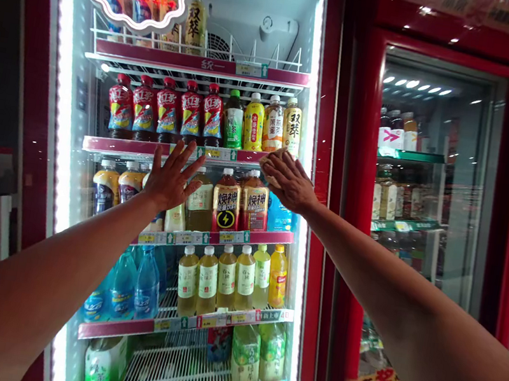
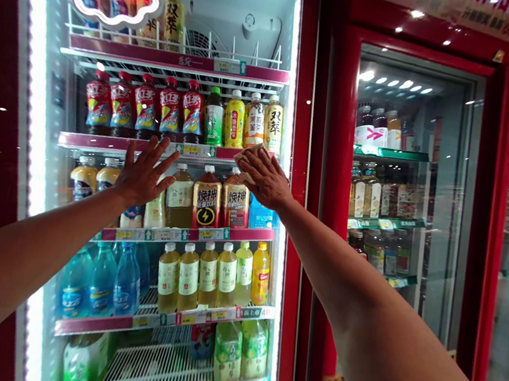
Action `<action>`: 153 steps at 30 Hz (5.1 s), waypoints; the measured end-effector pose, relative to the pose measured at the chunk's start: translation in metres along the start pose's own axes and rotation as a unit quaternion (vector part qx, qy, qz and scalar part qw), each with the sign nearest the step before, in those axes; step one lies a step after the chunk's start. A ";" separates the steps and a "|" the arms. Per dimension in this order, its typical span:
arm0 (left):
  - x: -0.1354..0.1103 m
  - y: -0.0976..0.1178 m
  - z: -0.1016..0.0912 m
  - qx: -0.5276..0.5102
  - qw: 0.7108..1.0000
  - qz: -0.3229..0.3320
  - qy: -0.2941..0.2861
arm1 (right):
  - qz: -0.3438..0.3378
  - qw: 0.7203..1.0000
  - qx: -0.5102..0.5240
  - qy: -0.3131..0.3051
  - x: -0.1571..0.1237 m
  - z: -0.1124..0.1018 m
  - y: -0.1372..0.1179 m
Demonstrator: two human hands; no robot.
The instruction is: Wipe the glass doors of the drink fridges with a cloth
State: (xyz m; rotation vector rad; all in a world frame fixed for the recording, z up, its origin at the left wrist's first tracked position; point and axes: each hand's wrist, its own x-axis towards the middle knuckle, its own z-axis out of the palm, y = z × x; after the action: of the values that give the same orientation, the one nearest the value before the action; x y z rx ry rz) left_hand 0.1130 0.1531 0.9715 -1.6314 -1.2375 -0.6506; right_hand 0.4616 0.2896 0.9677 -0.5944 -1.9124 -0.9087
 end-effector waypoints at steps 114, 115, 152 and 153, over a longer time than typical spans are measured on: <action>-0.120 -0.065 0.009 -0.056 0.998 0.036 -0.015 | 0.166 0.984 0.027 0.049 0.049 0.070 -0.211; -0.124 -0.068 0.009 -0.051 0.998 0.034 -0.009 | 0.175 0.983 0.026 0.052 0.054 0.073 -0.218; -0.168 -0.132 -0.044 0.020 0.990 -0.015 -0.140 | -0.003 1.000 0.020 0.002 0.103 0.092 -0.330; -0.169 -0.130 -0.045 0.023 0.989 -0.033 -0.142 | 0.023 0.999 0.028 0.020 0.108 0.095 -0.335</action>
State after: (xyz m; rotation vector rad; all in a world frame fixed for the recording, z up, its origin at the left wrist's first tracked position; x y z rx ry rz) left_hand -0.0605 0.0454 0.8955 -1.6907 -1.5060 -0.4352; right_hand 0.1240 0.1633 0.9152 -0.5798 -1.8743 -0.8298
